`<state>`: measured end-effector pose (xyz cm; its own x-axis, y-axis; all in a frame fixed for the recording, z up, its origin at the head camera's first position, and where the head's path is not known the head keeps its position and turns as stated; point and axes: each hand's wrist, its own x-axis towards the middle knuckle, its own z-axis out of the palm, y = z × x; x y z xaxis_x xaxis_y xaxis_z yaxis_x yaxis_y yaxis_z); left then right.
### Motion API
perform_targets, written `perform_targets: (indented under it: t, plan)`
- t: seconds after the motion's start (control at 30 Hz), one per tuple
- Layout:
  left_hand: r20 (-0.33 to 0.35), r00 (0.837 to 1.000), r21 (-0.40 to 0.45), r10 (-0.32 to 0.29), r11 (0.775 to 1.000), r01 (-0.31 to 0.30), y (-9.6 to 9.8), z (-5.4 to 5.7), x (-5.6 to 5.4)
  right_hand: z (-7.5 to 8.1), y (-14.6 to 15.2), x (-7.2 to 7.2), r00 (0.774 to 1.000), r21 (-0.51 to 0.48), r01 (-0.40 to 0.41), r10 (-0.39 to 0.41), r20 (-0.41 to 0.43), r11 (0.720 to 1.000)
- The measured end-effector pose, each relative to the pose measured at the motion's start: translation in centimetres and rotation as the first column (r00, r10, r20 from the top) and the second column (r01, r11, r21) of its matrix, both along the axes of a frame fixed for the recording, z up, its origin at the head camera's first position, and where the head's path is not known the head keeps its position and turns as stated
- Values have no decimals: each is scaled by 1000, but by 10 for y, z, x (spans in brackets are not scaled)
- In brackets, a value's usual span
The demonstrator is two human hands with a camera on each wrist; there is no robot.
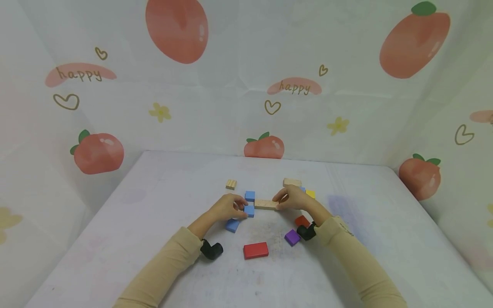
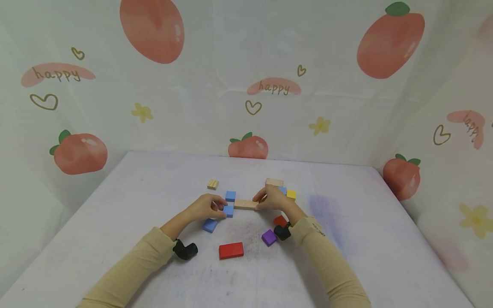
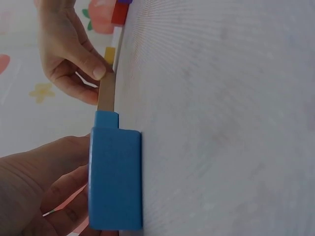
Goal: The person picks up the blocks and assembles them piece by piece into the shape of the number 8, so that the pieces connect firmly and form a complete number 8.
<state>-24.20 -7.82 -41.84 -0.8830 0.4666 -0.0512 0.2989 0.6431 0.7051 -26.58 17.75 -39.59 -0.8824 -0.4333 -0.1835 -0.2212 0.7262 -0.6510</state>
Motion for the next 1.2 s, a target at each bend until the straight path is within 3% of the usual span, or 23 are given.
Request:
perform_targets:
  t: [0.5, 1.2]
  plan:
    - [20, 1000, -1, 22, 1000, -22, 1, 2, 2, -1, 0, 1, 1000, 0, 2, -2, 5, 1000]
    - [61, 998, 14, -6, 1000, 5, -6, 4, -1, -1, -2, -1, 1000, 14, -26, 27, -4, 1000]
